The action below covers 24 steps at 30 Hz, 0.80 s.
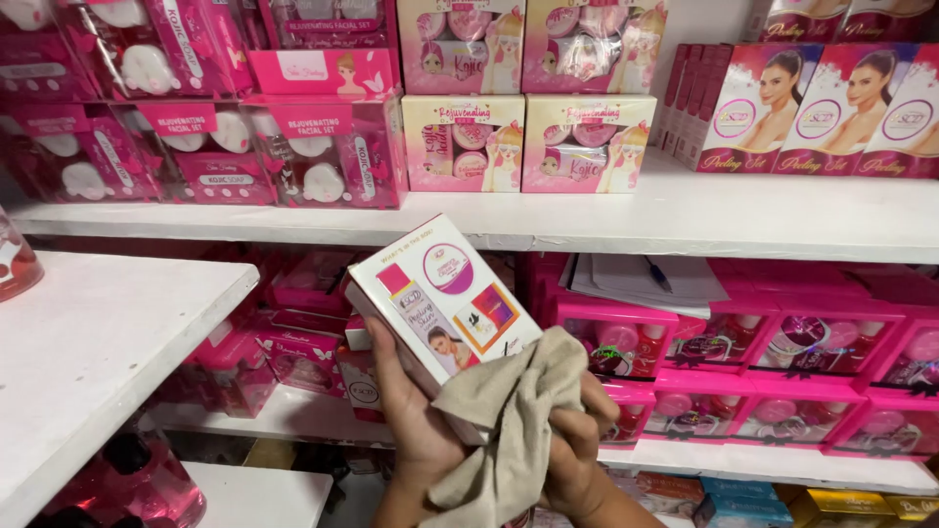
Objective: Wiping dust off beauty product boxes and organizing them on store shelves.
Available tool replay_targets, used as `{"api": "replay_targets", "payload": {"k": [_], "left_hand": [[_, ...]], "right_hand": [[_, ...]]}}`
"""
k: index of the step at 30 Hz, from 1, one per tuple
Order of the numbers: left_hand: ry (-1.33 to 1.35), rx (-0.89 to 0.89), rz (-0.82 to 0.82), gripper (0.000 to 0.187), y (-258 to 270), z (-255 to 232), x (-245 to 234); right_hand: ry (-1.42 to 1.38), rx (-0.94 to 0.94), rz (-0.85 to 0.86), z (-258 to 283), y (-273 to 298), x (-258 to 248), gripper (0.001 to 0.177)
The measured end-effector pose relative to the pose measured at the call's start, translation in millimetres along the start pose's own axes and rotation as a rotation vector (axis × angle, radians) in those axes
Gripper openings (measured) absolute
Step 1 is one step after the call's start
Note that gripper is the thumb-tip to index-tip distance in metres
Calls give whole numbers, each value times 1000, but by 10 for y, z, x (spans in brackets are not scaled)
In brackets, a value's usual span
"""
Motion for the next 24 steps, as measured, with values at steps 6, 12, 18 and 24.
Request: {"api": "replay_targets", "payload": {"k": [6, 12, 18, 24], "left_hand": [[-72, 69, -49, 77, -29, -62, -346], [-128, 79, -202, 71, -189, -7, -587], [-210, -60, -234, 64, -404, 144, -902], [-336, 117, -269, 54, -529, 130, -946]], "right_hand": [[-189, 451, 148, -233, -226, 154, 42], [-117, 650, 183, -429, -506, 370, 35], [30, 854, 388, -738, -705, 760, 46], [56, 816, 413, -1180, -529, 1269, 57]]}}
Point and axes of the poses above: each hand's wrist, its own y-axis away from the middle knuckle, its own x-axis out of the palm, z = x × y, the point moved 1 cm from there along -y, towards the middle knuckle, and after that the axes turned 3 degrees about x, right-handed, at the moved point
